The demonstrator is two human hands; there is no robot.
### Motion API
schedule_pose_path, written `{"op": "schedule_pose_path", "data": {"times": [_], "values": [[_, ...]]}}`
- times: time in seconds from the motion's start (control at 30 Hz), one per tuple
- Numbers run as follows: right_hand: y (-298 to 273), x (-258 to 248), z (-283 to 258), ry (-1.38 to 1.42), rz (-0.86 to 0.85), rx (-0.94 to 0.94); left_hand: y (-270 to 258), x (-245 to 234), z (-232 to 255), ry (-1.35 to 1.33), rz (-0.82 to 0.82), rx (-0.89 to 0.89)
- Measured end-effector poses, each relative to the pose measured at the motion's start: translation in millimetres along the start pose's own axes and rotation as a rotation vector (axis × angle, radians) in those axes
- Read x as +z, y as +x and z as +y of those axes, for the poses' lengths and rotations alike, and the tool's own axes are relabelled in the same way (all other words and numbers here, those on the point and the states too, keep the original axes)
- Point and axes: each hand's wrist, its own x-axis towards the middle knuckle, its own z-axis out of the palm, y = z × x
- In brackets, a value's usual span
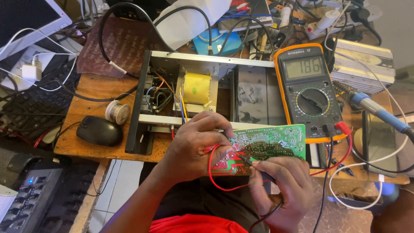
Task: The person holds a green circuit board and uses a multimeter to test various points on the board. They then use a soldering iron to apply heat and solder to specific components on the circuit board.
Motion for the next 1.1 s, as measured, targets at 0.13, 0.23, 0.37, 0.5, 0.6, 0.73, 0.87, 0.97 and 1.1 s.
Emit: {"op": "schedule_pose_path", "data": {"times": [0.13,0.23,0.37,0.5,0.6,0.73,0.87,0.97,1.1], "values": [[1,-24,6,0.053,-0.079,-0.044,-5,2,-2,0.036,-0.008,-0.027],[-6,-52,33,0.358,-0.196,0.093,-6,1,-1,0.035,-0.003,-0.044],[-36,-68,105,0.510,-0.947,0.108,-5,-1,1,0.010,-0.006,-0.040],[-59,-36,115,0.014,-0.959,0.657,-7,0,0,0.017,-0.001,-0.041],[-64,-15,89,0.597,-0.798,0.992,-8,0,5,-0.001,0.021,-0.067],[-76,-8,76,0.811,-0.730,0.918,-5,-12,22,-0.042,0.044,-0.183],[-75,-14,48,0.769,-0.538,0.919,3,-35,54,-0.291,0.053,-0.316],[-58,-16,42,0.853,-0.552,0.704,7,-47,66,-0.306,0.125,-0.392],[-2,-17,11,0.834,-0.347,0.683,8,-59,63,-0.406,0.280,-0.513]]}}
